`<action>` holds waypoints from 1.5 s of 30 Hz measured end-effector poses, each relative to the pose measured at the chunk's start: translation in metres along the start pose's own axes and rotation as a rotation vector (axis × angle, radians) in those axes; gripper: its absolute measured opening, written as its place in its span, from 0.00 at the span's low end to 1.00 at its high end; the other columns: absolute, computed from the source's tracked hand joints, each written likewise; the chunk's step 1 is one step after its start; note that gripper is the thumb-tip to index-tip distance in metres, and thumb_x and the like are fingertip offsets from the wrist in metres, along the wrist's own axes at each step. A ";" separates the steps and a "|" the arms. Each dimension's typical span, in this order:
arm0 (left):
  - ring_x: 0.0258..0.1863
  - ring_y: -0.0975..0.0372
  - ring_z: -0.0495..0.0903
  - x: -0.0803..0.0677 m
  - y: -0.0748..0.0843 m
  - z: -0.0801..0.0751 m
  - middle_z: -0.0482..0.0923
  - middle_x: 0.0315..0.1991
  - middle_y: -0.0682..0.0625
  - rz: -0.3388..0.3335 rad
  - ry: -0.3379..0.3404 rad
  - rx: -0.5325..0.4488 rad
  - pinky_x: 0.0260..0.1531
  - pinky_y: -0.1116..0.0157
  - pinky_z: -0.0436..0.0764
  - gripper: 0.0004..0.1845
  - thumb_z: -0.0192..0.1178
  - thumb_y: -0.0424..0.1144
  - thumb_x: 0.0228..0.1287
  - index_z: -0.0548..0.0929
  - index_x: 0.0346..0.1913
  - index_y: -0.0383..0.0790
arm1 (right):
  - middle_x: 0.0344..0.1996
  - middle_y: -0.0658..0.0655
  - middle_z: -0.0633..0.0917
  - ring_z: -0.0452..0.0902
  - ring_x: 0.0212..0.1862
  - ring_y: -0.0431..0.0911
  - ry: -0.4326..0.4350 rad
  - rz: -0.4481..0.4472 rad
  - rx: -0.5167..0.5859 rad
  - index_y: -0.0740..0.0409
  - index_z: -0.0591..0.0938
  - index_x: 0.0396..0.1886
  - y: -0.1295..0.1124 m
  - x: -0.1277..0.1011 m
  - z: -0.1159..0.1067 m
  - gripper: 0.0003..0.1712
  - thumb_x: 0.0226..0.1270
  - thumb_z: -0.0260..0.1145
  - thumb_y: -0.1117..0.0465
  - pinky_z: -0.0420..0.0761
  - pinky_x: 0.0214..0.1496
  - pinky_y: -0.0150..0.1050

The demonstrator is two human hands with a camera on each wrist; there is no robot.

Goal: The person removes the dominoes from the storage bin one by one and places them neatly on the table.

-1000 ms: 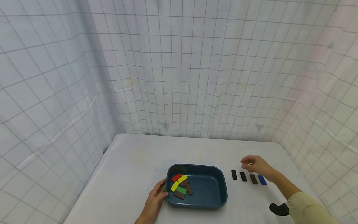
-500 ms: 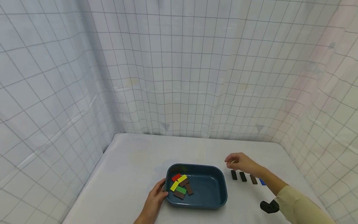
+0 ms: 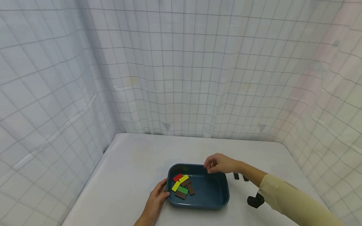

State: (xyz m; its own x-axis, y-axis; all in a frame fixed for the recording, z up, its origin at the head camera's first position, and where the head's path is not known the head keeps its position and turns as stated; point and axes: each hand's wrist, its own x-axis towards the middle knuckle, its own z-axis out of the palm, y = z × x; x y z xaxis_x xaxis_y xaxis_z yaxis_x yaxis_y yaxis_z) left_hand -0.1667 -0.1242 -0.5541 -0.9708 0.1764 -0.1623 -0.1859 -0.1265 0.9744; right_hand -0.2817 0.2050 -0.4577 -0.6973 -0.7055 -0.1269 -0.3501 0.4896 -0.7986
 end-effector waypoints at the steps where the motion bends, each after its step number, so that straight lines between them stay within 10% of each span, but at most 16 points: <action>1: 0.78 0.40 0.51 0.000 0.000 0.000 0.48 0.80 0.31 0.000 0.005 0.000 0.72 0.46 0.59 0.34 0.51 0.32 0.72 0.57 0.78 0.28 | 0.42 0.59 0.86 0.85 0.42 0.45 -0.017 -0.004 0.004 0.66 0.84 0.50 -0.003 0.004 0.003 0.12 0.70 0.70 0.67 0.86 0.46 0.38; 19: 0.78 0.41 0.51 -0.003 0.001 -0.001 0.47 0.81 0.32 -0.006 -0.008 0.006 0.72 0.47 0.59 0.34 0.51 0.33 0.73 0.57 0.79 0.29 | 0.41 0.51 0.87 0.82 0.41 0.37 -0.157 -0.060 -0.064 0.62 0.87 0.50 -0.005 0.043 0.050 0.13 0.67 0.73 0.68 0.84 0.46 0.33; 45: 0.79 0.42 0.51 -0.001 -0.001 -0.007 0.47 0.81 0.33 0.009 -0.040 -0.036 0.72 0.50 0.58 0.34 0.51 0.31 0.73 0.58 0.79 0.29 | 0.31 0.39 0.82 0.76 0.32 0.30 -0.206 -0.175 -0.481 0.55 0.86 0.41 -0.011 0.068 0.078 0.10 0.62 0.78 0.62 0.78 0.35 0.23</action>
State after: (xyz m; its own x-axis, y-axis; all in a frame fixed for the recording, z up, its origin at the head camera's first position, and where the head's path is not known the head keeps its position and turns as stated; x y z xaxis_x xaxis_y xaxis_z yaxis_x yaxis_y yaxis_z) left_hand -0.1669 -0.1308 -0.5562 -0.9657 0.2143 -0.1468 -0.1835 -0.1628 0.9694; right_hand -0.2763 0.1118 -0.5030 -0.4831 -0.8593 -0.1676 -0.7296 0.5010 -0.4655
